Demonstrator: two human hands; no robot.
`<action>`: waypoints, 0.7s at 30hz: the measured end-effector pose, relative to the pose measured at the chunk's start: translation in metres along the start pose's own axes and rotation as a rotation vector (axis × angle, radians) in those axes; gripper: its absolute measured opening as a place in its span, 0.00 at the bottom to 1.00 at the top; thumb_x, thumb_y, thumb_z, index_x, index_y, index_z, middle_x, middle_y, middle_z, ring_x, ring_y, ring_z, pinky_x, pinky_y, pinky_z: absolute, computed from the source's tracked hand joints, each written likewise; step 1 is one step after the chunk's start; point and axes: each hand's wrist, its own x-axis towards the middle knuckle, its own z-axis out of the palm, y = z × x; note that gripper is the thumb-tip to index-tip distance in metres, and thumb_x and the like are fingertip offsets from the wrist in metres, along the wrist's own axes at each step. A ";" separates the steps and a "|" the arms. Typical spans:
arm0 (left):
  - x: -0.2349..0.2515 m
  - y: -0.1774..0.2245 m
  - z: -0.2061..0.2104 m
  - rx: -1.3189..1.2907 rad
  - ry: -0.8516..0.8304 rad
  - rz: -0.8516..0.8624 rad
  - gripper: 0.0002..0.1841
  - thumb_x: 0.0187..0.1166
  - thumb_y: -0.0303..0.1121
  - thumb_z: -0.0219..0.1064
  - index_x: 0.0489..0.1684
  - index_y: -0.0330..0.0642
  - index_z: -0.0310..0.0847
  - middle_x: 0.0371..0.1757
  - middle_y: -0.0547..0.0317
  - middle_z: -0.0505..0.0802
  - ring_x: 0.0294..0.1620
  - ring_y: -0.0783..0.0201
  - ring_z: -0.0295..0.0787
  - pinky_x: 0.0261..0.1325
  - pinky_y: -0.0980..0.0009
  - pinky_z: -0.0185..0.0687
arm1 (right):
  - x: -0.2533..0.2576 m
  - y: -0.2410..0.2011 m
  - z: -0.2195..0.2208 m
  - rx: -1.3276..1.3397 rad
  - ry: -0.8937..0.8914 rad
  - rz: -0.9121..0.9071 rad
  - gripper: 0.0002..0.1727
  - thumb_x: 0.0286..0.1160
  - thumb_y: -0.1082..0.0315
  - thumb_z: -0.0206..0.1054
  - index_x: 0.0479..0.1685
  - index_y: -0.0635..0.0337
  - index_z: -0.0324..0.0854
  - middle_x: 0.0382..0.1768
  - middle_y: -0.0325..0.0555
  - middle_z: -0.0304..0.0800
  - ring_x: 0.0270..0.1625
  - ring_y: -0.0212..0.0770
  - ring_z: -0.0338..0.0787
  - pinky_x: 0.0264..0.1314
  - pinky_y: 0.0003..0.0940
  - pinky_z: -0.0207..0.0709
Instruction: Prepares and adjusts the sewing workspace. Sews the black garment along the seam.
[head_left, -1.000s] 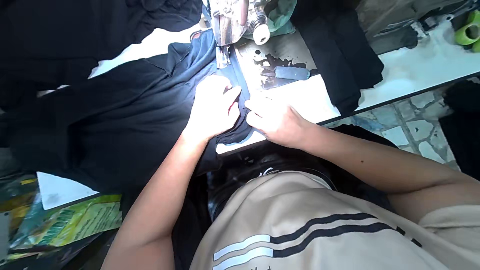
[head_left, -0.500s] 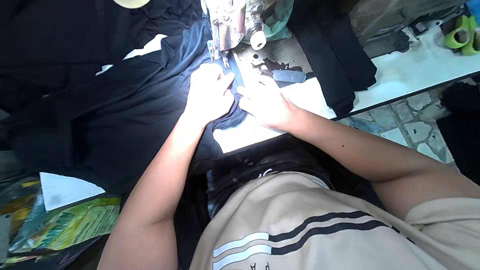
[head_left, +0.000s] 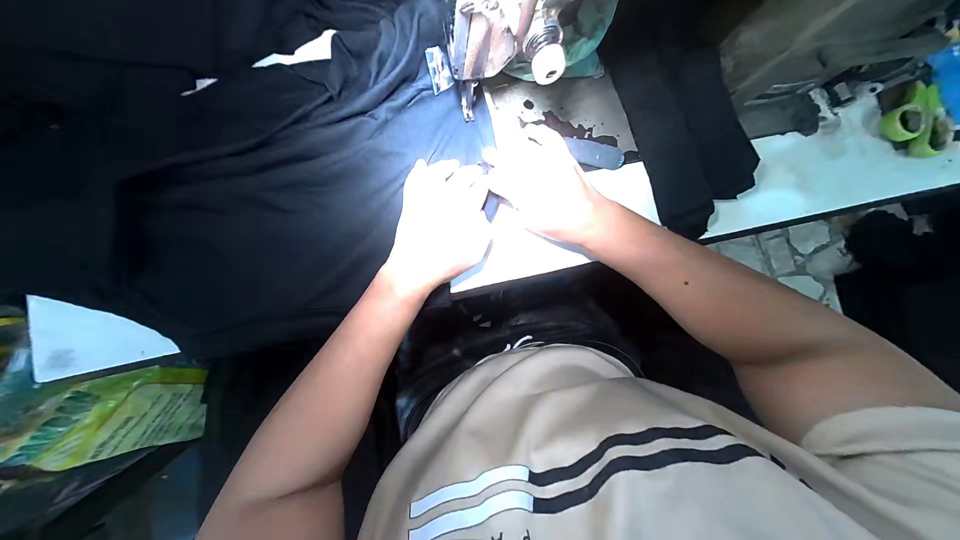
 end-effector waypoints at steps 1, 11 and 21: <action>0.002 -0.001 -0.001 0.001 -0.017 -0.007 0.27 0.78 0.37 0.48 0.70 0.40 0.85 0.71 0.46 0.90 0.79 0.37 0.78 0.78 0.30 0.58 | 0.001 0.001 0.000 -0.007 -0.005 0.001 0.16 0.75 0.77 0.58 0.52 0.59 0.91 0.61 0.61 0.92 0.67 0.64 0.88 0.77 0.64 0.66; 0.021 -0.014 0.000 0.058 -0.029 -0.064 0.27 0.82 0.41 0.47 0.72 0.44 0.84 0.74 0.46 0.86 0.81 0.42 0.76 0.81 0.30 0.54 | 0.022 0.006 -0.005 -0.009 -0.101 0.106 0.12 0.75 0.79 0.59 0.48 0.65 0.88 0.58 0.63 0.90 0.64 0.65 0.88 0.77 0.68 0.61; 0.040 -0.029 -0.001 0.081 -0.014 -0.085 0.25 0.77 0.34 0.52 0.71 0.47 0.85 0.72 0.43 0.86 0.78 0.39 0.77 0.78 0.31 0.59 | 0.028 0.021 0.005 -0.012 -0.046 0.146 0.17 0.79 0.72 0.58 0.59 0.65 0.88 0.67 0.61 0.89 0.72 0.62 0.86 0.81 0.66 0.60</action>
